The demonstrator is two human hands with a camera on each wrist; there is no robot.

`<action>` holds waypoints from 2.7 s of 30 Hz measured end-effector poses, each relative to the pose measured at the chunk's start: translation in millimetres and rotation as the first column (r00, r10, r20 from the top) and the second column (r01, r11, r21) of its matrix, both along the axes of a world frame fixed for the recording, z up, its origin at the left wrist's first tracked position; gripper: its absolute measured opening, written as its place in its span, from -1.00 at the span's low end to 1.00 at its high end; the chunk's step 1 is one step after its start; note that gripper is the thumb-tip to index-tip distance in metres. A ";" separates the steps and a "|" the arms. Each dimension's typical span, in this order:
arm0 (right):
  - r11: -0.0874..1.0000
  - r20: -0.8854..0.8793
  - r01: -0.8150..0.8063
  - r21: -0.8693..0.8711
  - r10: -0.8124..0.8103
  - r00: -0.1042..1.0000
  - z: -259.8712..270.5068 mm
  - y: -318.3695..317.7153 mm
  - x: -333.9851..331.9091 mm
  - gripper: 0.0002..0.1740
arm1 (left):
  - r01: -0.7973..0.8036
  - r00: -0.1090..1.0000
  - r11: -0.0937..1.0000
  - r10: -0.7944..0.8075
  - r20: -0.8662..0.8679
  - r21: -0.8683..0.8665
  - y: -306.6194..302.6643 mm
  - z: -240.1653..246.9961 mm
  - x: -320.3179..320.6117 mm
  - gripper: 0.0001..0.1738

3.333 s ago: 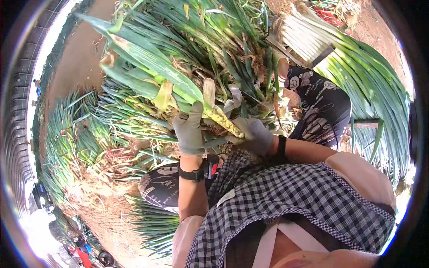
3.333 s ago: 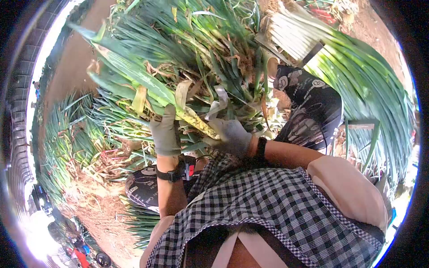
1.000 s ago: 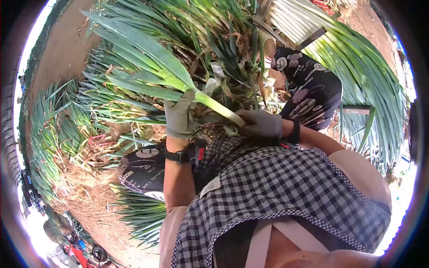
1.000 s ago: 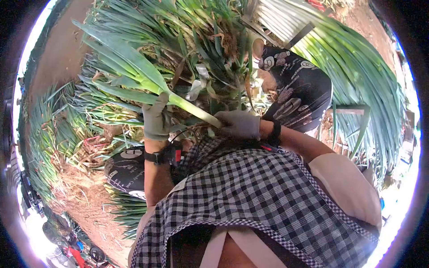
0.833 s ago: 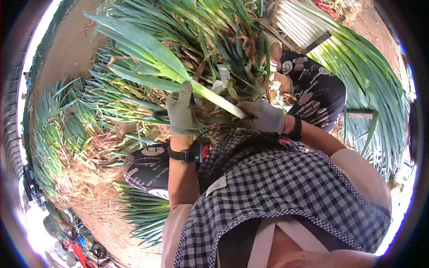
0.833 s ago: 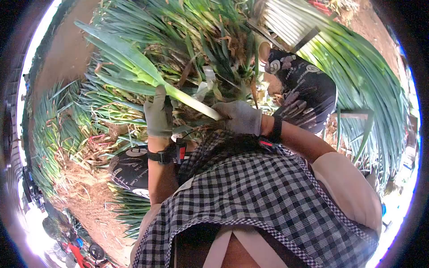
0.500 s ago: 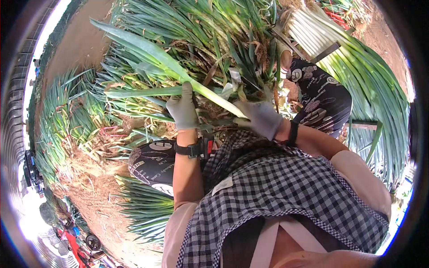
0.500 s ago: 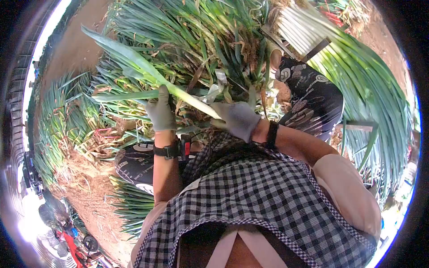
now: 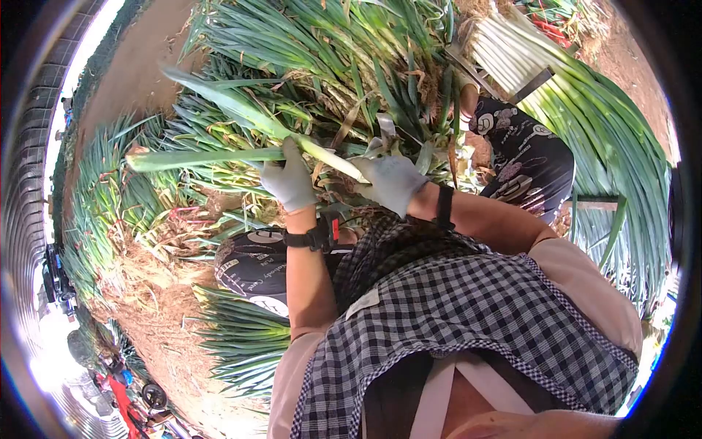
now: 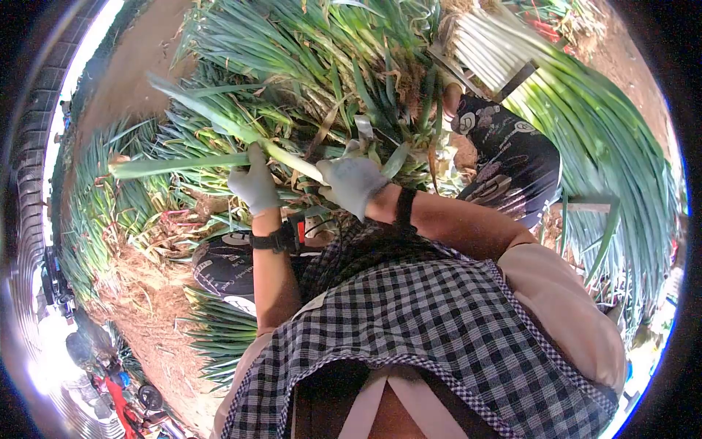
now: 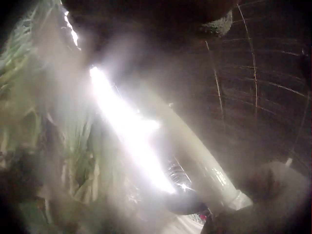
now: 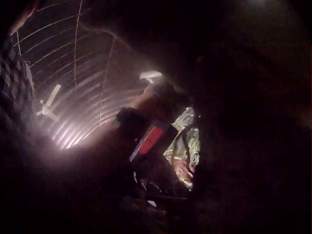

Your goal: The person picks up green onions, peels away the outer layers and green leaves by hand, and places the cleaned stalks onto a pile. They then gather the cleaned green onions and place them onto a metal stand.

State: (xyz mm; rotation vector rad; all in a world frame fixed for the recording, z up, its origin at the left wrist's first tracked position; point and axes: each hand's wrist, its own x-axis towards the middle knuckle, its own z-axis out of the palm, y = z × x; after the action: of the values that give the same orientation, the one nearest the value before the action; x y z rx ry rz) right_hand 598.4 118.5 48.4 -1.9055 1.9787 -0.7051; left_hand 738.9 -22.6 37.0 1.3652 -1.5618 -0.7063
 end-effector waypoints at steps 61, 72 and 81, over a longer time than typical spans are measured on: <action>0.876 -0.073 -0.251 -0.413 0.243 0.967 99.8 -44.5 -4.1 -0.68 | 0.662 0.234 0.747 -0.126 -0.964 0.062 -62.6 172.4 19.5 -0.57; 0.881 -0.269 -0.269 0.390 0.388 0.882 80.8 135.7 -97.0 -0.76 | 0.447 0.047 0.891 0.064 -0.997 0.079 -206.5 105.5 188.5 -0.53; 0.931 0.076 -0.323 -0.171 0.340 0.937 132.2 -50.7 -89.0 -0.24 | 0.714 -0.379 0.620 -0.048 -0.924 -0.325 -133.1 152.8 94.5 -0.71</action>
State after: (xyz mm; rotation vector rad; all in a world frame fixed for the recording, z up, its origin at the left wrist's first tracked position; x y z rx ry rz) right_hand 509.4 67.8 180.7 -2.1735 1.5222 -0.8619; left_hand 833.4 -155.7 189.8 -0.1568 -0.3099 -2.1308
